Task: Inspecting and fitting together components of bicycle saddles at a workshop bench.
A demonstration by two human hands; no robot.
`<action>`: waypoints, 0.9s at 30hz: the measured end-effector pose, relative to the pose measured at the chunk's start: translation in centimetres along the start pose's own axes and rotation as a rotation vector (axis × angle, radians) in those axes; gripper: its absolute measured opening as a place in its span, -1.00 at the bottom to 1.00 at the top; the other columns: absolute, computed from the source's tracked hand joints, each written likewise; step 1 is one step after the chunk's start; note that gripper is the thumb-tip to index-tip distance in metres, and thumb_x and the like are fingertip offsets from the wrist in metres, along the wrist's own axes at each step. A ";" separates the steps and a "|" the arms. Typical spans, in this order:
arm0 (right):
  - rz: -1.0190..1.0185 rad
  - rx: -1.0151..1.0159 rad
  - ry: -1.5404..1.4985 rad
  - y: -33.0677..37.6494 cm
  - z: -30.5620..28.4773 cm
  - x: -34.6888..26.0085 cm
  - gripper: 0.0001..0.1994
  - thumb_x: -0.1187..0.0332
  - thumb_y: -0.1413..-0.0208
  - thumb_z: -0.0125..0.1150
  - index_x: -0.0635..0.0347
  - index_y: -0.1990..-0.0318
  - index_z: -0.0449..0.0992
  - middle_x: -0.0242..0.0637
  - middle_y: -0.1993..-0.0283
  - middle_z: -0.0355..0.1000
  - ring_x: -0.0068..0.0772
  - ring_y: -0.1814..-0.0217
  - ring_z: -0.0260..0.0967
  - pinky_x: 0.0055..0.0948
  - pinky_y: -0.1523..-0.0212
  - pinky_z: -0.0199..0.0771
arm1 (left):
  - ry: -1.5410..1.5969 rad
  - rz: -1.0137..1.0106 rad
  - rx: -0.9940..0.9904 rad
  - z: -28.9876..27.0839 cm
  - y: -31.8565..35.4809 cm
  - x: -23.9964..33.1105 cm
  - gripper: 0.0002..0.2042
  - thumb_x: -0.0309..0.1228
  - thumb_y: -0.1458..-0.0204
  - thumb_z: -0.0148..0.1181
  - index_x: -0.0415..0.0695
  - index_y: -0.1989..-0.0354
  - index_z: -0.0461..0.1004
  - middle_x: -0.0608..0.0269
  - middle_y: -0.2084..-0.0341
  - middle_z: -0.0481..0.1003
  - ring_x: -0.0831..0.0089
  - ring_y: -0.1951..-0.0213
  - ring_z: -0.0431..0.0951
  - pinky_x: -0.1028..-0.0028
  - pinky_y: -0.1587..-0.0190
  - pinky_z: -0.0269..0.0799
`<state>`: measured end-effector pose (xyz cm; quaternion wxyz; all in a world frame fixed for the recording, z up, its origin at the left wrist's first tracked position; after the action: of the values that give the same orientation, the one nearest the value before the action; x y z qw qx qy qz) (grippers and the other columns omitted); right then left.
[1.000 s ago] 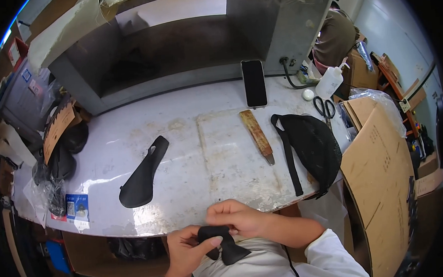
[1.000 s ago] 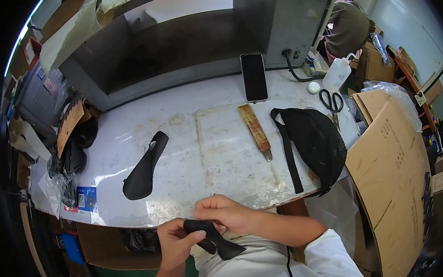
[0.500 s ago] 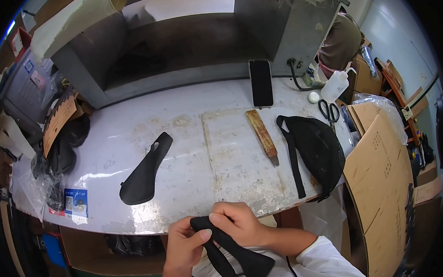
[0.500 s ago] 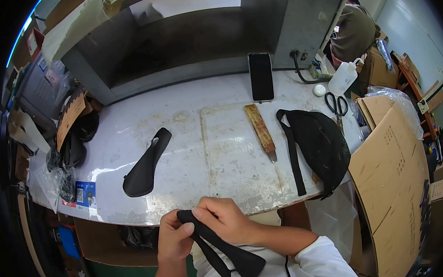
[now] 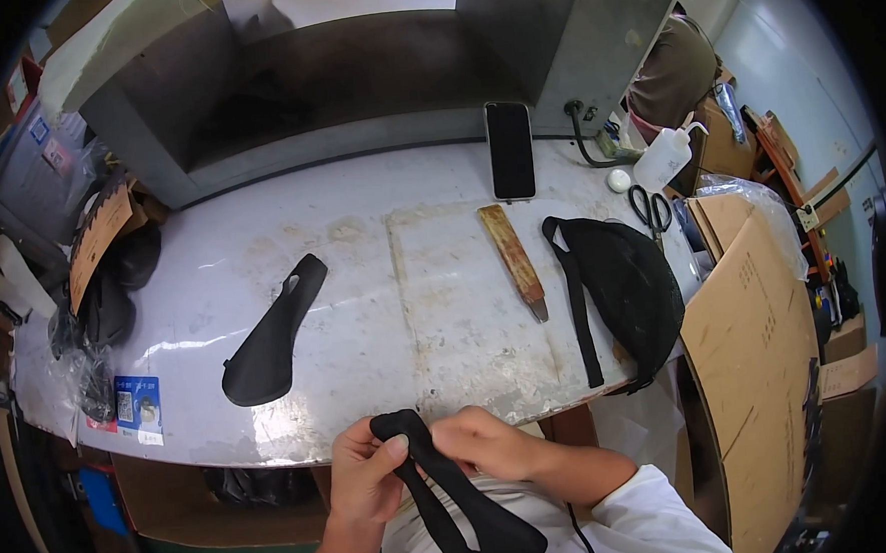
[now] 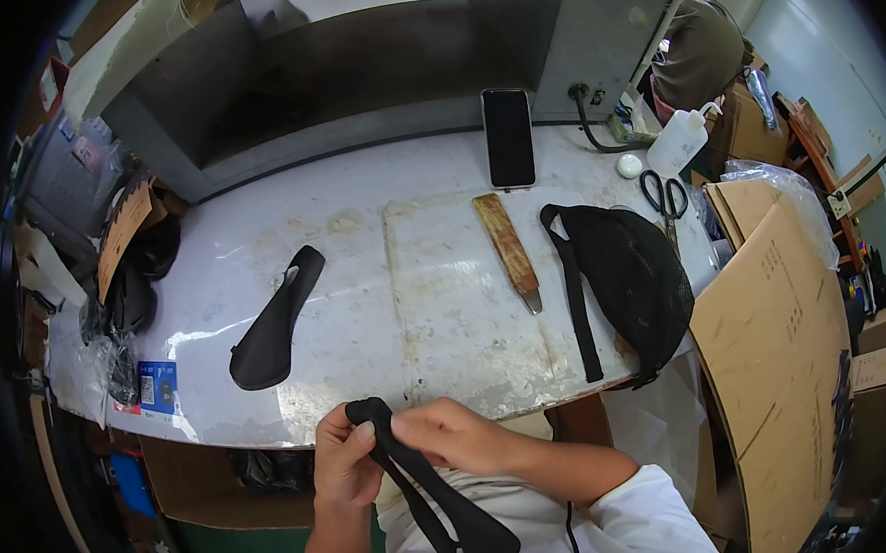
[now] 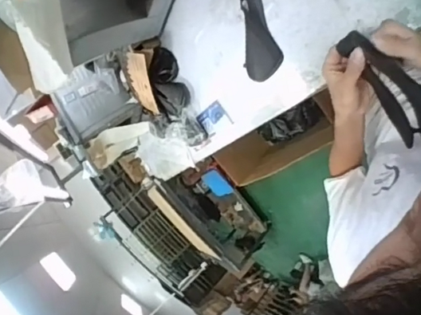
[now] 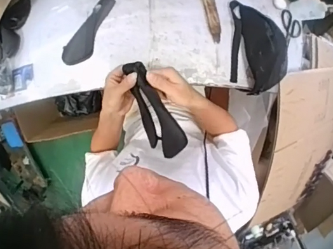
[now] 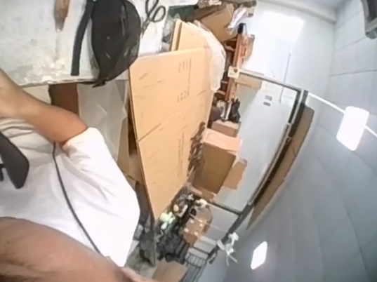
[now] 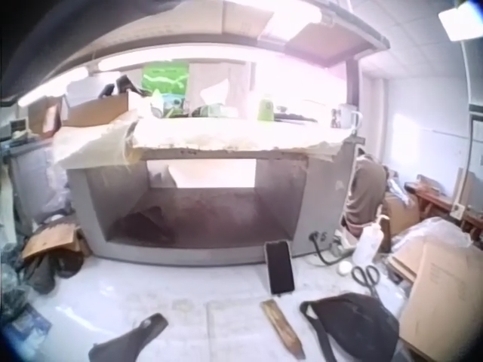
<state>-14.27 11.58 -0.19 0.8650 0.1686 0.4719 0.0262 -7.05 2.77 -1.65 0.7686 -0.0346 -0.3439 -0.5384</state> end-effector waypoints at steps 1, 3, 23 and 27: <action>0.003 0.001 -0.002 0.1 0.2 0.0 -0.70 0.23 -0.35 0.02 0.30 0.35 0.42 -0.61 0.55 0.24 -0.77 0.51 0.14 -0.63 0.52 0.12 | -0.087 0.061 0.023 -0.3 0.0 0.4 -0.84 -0.59 -0.02 0.27 -0.33 0.22 0.51 0.07 0.37 0.59 0.40 0.35 0.60 0.46 0.28 0.56; -0.155 -0.027 0.355 0.6 0.6 -1.3 -0.72 0.23 -0.34 0.03 0.26 0.32 0.47 -0.59 0.52 0.26 -0.79 0.47 0.12 -0.65 0.50 0.12 | -0.061 0.045 -0.005 0.0 0.0 0.2 -0.84 -0.59 -0.01 0.27 -0.33 0.22 0.51 0.07 0.36 0.59 0.40 0.35 0.60 0.46 0.28 0.56; -0.171 -0.284 0.307 1.7 -0.4 2.8 -0.68 0.25 -0.24 0.19 0.37 0.44 0.49 -0.48 0.65 0.26 -0.73 0.55 0.11 -0.53 0.57 0.13 | -0.107 0.076 0.112 -1.5 -0.6 0.4 -0.86 -0.58 -0.03 0.25 -0.30 0.25 0.49 0.11 0.41 0.58 0.42 0.41 0.60 0.42 0.32 0.56; -0.029 -0.509 0.376 2.0 0.0 4.9 -0.70 0.27 -0.26 0.17 0.39 0.39 0.50 -0.47 0.60 0.31 -0.71 0.51 0.14 -0.50 0.54 0.18 | -0.135 0.129 0.125 -1.4 -0.5 1.1 -0.86 -0.55 -0.03 0.26 -0.29 0.27 0.47 0.10 0.41 0.57 0.42 0.44 0.59 0.46 0.39 0.55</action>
<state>-11.35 14.49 -3.53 0.7774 -0.0678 0.6041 0.1616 -6.63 1.05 -2.22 0.7774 -0.0451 -0.4249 -0.4616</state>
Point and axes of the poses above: each hand's wrist, its own y-axis away from the middle knuckle, its own z-axis out of the palm, x = y × z, the point moved 8 cm from there along -y, towards the middle knuckle
